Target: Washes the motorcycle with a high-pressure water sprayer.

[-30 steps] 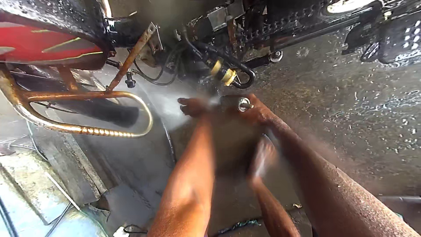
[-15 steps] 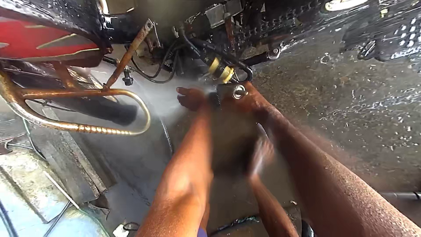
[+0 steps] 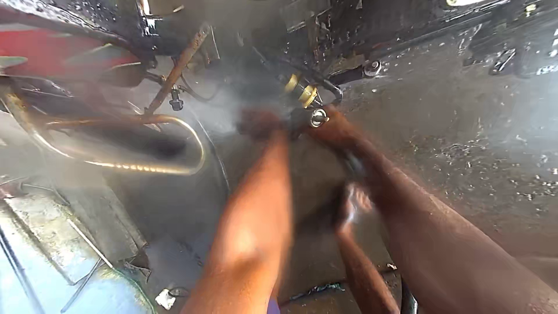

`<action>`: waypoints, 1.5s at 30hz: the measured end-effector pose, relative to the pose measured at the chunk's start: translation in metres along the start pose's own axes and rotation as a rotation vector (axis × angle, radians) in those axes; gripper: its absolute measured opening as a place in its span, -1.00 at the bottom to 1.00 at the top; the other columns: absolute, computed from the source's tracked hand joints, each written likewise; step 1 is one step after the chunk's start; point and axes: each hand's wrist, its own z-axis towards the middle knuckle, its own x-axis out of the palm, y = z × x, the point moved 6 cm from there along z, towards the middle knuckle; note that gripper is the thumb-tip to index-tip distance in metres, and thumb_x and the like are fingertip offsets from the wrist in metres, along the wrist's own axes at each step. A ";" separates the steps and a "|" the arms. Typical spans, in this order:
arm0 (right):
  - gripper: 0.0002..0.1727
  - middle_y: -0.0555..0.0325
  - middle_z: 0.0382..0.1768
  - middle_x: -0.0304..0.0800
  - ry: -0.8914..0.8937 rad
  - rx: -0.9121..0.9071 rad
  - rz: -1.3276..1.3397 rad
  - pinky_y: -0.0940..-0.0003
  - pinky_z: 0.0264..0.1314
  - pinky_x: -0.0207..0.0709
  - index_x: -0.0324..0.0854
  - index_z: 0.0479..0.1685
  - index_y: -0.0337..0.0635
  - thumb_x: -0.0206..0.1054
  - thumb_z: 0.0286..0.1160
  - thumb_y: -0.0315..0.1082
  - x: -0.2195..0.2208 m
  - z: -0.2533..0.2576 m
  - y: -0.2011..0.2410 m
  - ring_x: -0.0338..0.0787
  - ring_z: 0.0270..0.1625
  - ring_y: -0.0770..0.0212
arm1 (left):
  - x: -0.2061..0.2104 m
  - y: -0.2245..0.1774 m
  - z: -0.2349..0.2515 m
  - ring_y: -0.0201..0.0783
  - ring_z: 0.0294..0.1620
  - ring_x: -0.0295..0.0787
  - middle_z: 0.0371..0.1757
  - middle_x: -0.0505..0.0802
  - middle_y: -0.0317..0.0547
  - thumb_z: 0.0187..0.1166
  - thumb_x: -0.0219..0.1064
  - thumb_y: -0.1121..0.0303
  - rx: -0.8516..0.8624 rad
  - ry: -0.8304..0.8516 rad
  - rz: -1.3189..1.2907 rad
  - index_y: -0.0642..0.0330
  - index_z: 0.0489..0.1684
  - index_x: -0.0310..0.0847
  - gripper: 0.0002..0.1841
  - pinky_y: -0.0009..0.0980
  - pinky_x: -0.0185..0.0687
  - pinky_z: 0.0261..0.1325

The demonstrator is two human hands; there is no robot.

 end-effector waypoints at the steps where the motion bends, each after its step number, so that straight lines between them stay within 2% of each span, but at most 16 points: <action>1: -0.84 0.12 -0.28 0.76 -0.020 -0.024 0.018 0.28 -0.07 0.58 0.73 -0.17 -0.28 0.54 0.38 -0.40 0.000 -0.001 0.001 0.67 -0.25 0.38 | -0.005 -0.003 -0.003 0.06 0.66 0.46 0.65 0.52 0.25 0.91 -0.40 -0.05 -0.016 -0.014 -0.039 0.34 0.70 0.29 -0.29 -0.07 0.38 0.64; 3: -0.79 0.15 -0.23 0.78 -0.020 -0.063 0.055 0.32 0.00 0.62 0.73 -0.11 -0.25 0.56 0.33 -0.40 0.003 -0.002 -0.003 0.72 -0.18 0.41 | -0.016 -0.007 -0.012 0.04 0.69 0.44 0.65 0.54 0.21 0.92 -0.39 -0.04 -0.070 0.035 -0.080 0.33 0.67 0.34 -0.30 -0.09 0.35 0.67; 4: -0.75 0.08 -0.17 0.80 0.008 -0.071 0.060 0.26 0.08 0.63 0.73 -0.05 -0.28 0.56 0.32 -0.40 0.006 -0.006 -0.003 0.74 -0.11 0.34 | -0.021 -0.007 -0.017 0.04 0.74 0.36 0.70 0.48 0.20 0.92 -0.44 -0.05 -0.087 0.103 -0.092 0.33 0.71 0.26 -0.29 -0.07 0.31 0.70; 7: -0.67 -0.14 -0.06 0.81 0.059 -0.089 0.010 0.01 0.19 0.60 0.71 0.03 -0.38 0.53 0.32 -0.39 0.008 -0.022 0.003 0.78 0.02 0.09 | -0.018 0.004 -0.013 -0.01 0.66 0.47 0.63 0.57 0.15 0.89 -0.43 -0.13 -0.099 0.053 -0.189 0.31 0.65 0.37 -0.24 -0.07 0.38 0.63; 11: -0.60 -0.19 0.01 0.83 -0.011 -0.153 -0.009 -0.01 0.25 0.58 0.74 0.13 -0.40 0.55 0.30 -0.39 -0.009 -0.035 0.014 0.78 0.07 0.05 | -0.006 0.013 -0.008 0.26 0.62 0.46 0.60 0.52 0.39 0.87 -0.54 -0.15 -0.004 0.145 -0.134 0.38 0.73 0.19 -0.18 0.13 0.42 0.57; 15: -0.60 -0.12 -0.06 0.85 -0.056 -0.234 -0.039 0.06 0.16 0.62 0.75 0.07 -0.36 0.50 0.26 -0.33 -0.021 -0.043 0.019 0.80 -0.01 0.13 | -0.014 0.009 -0.021 0.24 0.63 0.42 0.58 0.53 0.39 0.89 -0.57 -0.05 0.097 0.241 -0.123 0.43 0.67 0.25 -0.22 0.10 0.35 0.62; 17: -0.53 -0.20 -0.01 0.83 0.014 -0.099 0.001 -0.09 0.19 0.62 0.70 0.24 -0.37 0.53 0.29 -0.42 -0.019 -0.061 0.013 0.81 0.03 0.00 | -0.015 0.014 -0.016 0.22 0.46 0.60 0.38 0.71 0.37 0.93 -0.27 0.12 0.198 0.355 0.005 0.47 0.42 0.53 -0.40 0.12 0.45 0.51; 19: -0.60 -0.12 -0.03 0.84 0.039 -0.020 0.013 -0.05 0.17 0.67 0.70 0.24 -0.30 0.47 0.38 -0.45 -0.019 -0.080 0.001 0.82 0.01 0.06 | -0.005 0.027 -0.003 0.11 0.38 0.69 0.26 0.81 0.23 0.79 0.11 0.11 0.213 0.491 0.009 0.36 0.20 0.72 -0.54 0.13 0.55 0.43; 21: -0.69 -0.01 -0.11 0.83 0.007 -0.011 0.047 0.08 0.10 0.67 0.73 0.14 -0.27 0.44 0.42 -0.41 -0.022 -0.097 -0.014 0.79 -0.06 0.19 | 0.000 0.039 0.000 0.07 0.48 0.61 0.37 0.77 0.13 0.68 0.30 0.03 0.106 0.639 -0.030 0.25 0.30 0.70 -0.53 0.18 0.50 0.46; 23: -0.55 0.08 -0.02 0.86 -0.032 -0.032 0.051 0.15 0.18 0.69 0.75 0.22 -0.17 0.46 0.26 -0.31 -0.029 -0.106 -0.032 0.81 0.03 0.28 | 0.010 0.048 -0.004 -0.02 0.56 0.56 0.48 0.71 -0.03 0.59 0.38 -0.10 -0.037 0.779 -0.107 0.05 0.48 0.60 -0.42 0.20 0.52 0.49; 25: -0.45 0.05 0.07 0.85 -0.053 0.066 0.058 0.05 0.23 0.69 0.72 0.30 -0.12 0.51 0.15 -0.38 -0.041 -0.117 -0.042 0.81 0.11 0.21 | 0.019 0.047 -0.009 -0.02 0.34 0.75 0.29 0.82 0.03 0.47 0.51 -0.11 -0.045 0.761 -0.166 0.12 0.33 0.69 -0.40 0.13 0.71 0.32; 27: -0.50 0.10 -0.05 0.87 -0.110 0.086 0.060 0.11 0.09 0.71 0.74 0.25 -0.13 0.49 0.19 -0.46 -0.057 -0.130 -0.036 0.82 -0.03 0.28 | 0.022 0.046 -0.012 -0.02 0.25 0.78 0.20 0.84 0.05 0.41 0.57 -0.08 -0.079 0.716 -0.200 0.17 0.28 0.70 -0.40 0.09 0.74 0.25; 32: -0.45 0.22 -0.08 0.89 -0.206 -0.011 0.017 0.36 -0.01 0.69 0.73 0.30 -0.13 0.44 0.15 -0.35 -0.086 -0.139 -0.044 0.80 -0.12 0.49 | 0.030 0.043 -0.004 -0.09 0.07 0.80 0.07 0.83 -0.02 0.46 0.48 0.04 -0.209 0.766 -0.264 0.11 0.29 0.63 -0.50 -0.03 0.76 0.06; 35: -0.46 0.28 -0.07 0.89 -0.224 -0.050 -0.011 0.47 -0.01 0.67 0.73 0.27 -0.12 0.42 0.14 -0.30 -0.093 -0.143 -0.051 0.79 -0.11 0.56 | 0.029 0.044 0.003 -0.07 0.22 0.75 0.21 0.80 -0.03 0.47 0.43 -0.01 -0.237 0.820 -0.199 0.04 0.37 0.58 -0.46 0.03 0.70 0.20; 37: -0.48 0.25 -0.05 0.89 -0.228 -0.067 -0.005 0.42 0.02 0.68 0.74 0.25 -0.13 0.42 0.15 -0.32 -0.094 -0.145 -0.053 0.80 -0.08 0.51 | 0.029 0.045 0.006 -0.07 0.30 0.72 0.29 0.77 -0.04 0.48 0.42 -0.03 -0.259 0.854 -0.168 0.02 0.43 0.54 -0.43 0.04 0.66 0.29; 45: -0.45 0.31 -0.08 0.88 -0.260 -0.104 -0.015 0.62 -0.07 0.61 0.73 0.28 -0.14 0.39 0.14 -0.33 -0.101 -0.153 -0.048 0.75 -0.14 0.65 | 0.026 0.029 -0.003 0.01 0.15 0.71 0.19 0.75 0.10 0.56 0.30 0.00 -0.186 0.695 -0.043 0.17 0.38 0.53 -0.46 0.07 0.68 0.14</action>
